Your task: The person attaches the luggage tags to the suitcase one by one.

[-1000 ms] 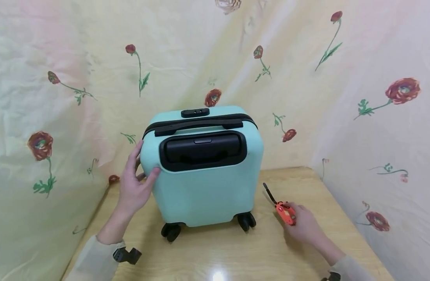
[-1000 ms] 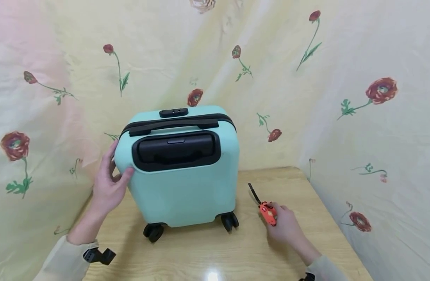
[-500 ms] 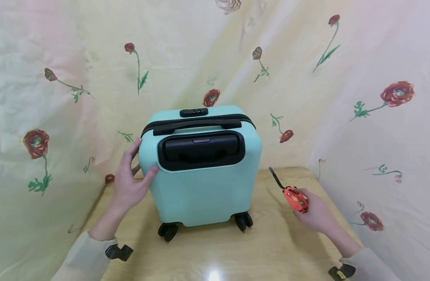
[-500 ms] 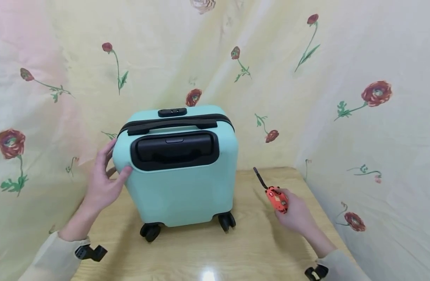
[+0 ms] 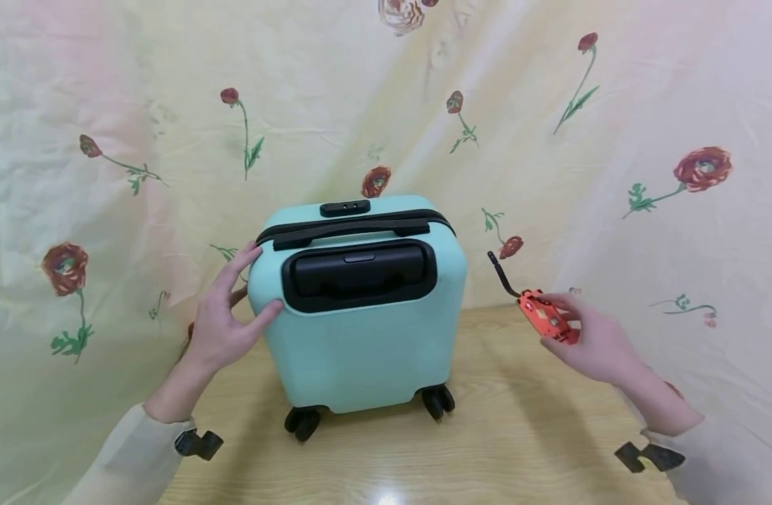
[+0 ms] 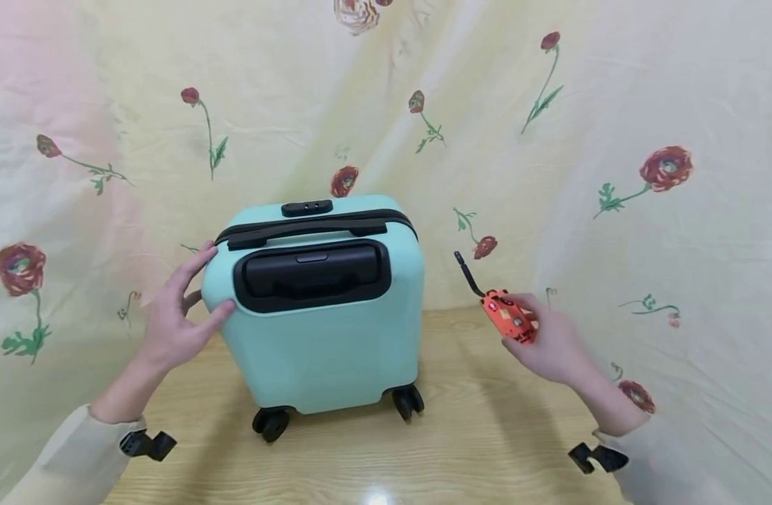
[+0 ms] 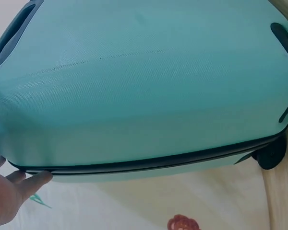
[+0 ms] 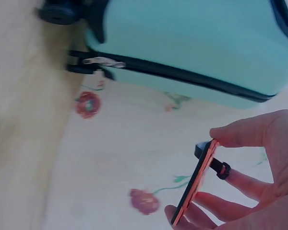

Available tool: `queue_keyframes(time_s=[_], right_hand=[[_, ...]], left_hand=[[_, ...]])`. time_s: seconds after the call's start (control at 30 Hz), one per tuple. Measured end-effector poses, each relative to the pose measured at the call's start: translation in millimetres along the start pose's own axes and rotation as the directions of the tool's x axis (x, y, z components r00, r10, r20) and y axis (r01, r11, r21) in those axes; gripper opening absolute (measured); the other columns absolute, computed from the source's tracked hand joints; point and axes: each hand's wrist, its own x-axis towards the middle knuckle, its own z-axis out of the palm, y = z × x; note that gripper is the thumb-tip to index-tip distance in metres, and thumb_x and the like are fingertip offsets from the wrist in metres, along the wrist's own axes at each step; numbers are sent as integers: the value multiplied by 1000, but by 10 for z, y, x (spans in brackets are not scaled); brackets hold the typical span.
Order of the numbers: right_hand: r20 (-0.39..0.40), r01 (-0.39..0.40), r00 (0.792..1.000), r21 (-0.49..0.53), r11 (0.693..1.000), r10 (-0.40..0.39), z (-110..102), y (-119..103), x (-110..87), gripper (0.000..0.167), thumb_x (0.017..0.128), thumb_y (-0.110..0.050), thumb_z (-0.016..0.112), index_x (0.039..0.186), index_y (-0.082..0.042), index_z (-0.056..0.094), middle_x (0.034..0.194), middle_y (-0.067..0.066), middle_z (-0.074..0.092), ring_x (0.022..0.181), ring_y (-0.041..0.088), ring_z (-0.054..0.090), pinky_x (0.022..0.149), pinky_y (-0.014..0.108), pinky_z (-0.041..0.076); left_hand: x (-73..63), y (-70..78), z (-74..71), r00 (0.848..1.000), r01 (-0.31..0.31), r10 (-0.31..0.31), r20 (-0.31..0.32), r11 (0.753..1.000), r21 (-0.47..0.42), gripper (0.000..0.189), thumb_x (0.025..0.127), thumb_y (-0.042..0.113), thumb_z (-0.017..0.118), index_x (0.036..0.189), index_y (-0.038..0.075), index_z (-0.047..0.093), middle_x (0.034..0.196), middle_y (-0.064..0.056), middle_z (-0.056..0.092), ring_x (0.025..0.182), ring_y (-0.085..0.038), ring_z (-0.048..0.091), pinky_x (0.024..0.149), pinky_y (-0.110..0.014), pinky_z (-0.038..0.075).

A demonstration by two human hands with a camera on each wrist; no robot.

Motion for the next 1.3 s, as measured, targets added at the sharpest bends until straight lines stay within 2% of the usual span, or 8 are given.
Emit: queue_keyframes(time_s=[0.23,0.37,0.5,0.6,0.83,0.97,1.13,1.3], right_hand=[[35,18,999,22,1000,-19,-317,-232,137,71,85,-9,86,148,-13,55,139,26,64,111,53,69,67,25,55],[24,39,999,78,996,-41,-515,-331,195,73,86,-4,85,151,-12,52,142,26,60,113,47,67,73,14,54],[-15,50,999,100,994,-48,-704,-441,225,77,84,0,86,152,-14,53,143,23,61,112,7,63,79,0,46],[-16,68,998,122,990,-67,-824,-542,243,77,83,2,87,151,-16,55,143,15,62,106,-14,54,82,-3,45],[20,202,978,186,961,-209,-979,-803,315,74,81,8,86,146,-19,61,136,-14,63,113,-6,62,87,3,51],[88,279,947,246,928,-309,-1062,-975,371,73,83,10,83,146,-17,60,140,-10,63,115,2,64,85,10,56],[209,335,884,341,878,-418,-1143,-1169,506,72,87,12,78,150,-12,55,145,-4,60,120,8,62,83,19,61],[304,305,866,308,901,-397,-1238,-1369,659,69,88,7,79,147,-23,58,139,-2,63,120,10,62,81,24,62]], left_hand=[[6,-2,-6,1000,-7,7,-10,1000,14,82,85,2,83,158,15,50,169,-10,44,151,-41,49,90,-71,58],[15,5,-5,1000,-12,12,-13,1000,18,83,84,1,83,158,16,50,169,-8,45,151,-39,48,90,-69,58],[22,6,-6,1000,-23,23,-14,1000,9,83,84,1,83,158,15,50,169,-9,45,152,-39,48,90,-69,58],[22,-6,-12,1000,-24,24,-8,1000,14,83,83,1,83,158,15,50,169,-9,45,151,-40,48,89,-70,58],[16,-32,-18,1000,-18,18,-1,999,26,84,84,1,84,159,16,50,169,-7,45,151,-39,48,89,-68,59],[21,-33,-24,1000,-26,26,0,999,21,84,83,1,85,158,16,50,168,-8,45,151,-39,49,89,-68,59],[20,-17,-24,1000,-25,25,-7,1000,8,83,83,0,84,158,15,51,168,-9,46,151,-39,49,90,-68,58],[20,-8,-24,1000,-25,26,-10,1000,3,82,84,0,83,158,13,51,168,-10,46,151,-39,49,91,-68,58]])
